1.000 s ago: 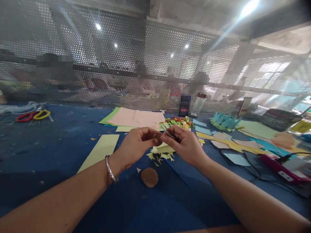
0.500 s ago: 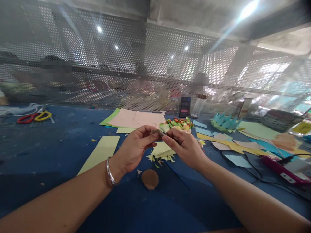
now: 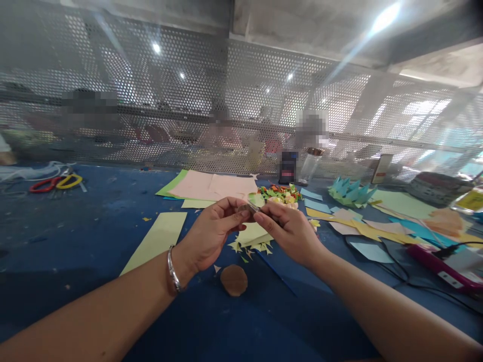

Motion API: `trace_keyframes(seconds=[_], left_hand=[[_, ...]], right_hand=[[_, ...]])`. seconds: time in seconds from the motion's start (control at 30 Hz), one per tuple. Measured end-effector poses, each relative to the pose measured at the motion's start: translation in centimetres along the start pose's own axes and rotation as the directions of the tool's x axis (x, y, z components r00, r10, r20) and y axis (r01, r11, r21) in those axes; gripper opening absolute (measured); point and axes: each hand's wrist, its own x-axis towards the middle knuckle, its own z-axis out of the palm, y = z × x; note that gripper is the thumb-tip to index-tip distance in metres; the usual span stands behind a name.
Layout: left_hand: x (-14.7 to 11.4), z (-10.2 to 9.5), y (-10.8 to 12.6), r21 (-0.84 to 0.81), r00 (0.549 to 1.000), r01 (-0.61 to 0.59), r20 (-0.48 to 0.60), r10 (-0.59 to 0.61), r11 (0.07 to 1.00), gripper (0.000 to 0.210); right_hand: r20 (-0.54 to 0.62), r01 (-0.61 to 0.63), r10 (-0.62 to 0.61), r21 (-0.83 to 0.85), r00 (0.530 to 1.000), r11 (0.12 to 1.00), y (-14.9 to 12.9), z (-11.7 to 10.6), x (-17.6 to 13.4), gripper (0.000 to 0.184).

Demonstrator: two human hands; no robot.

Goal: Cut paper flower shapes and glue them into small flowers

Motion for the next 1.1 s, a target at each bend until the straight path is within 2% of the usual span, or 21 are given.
trace_keyframes(seconds=[0.27,0.57,0.8,1.1], left_hand=[[-0.08,0.22,0.24,0.017,1.000,-0.017,-0.008,0.017,1.000,0.023],[0.23,-0.38,0.00,0.067,0.997,-0.073,0.004,0.073,0.995,0.014],[0.30,-0.40,0.07,0.074,0.994,-0.100,-0.034,0.103,0.992,0.012],[0.37,-0.50,0.03,0.034,0.985,-0.170,0.011,0.170,0.985,0.021]], right_hand=[[-0.003,0.000,-0.001,-0.035,1.000,0.999,-0.21,-0.17,-0.01,0.037],[-0.026,0.003,-0.003,-0.009,1.000,1.000,0.37,-0.21,0.11,0.038],[-0.017,-0.018,0.017,-0.026,1.000,1.000,0.52,-0.15,0.09,0.038],[-0.001,-0.029,0.029,-0.001,1.000,1.000,0.52,-0.09,0.13,0.039]])
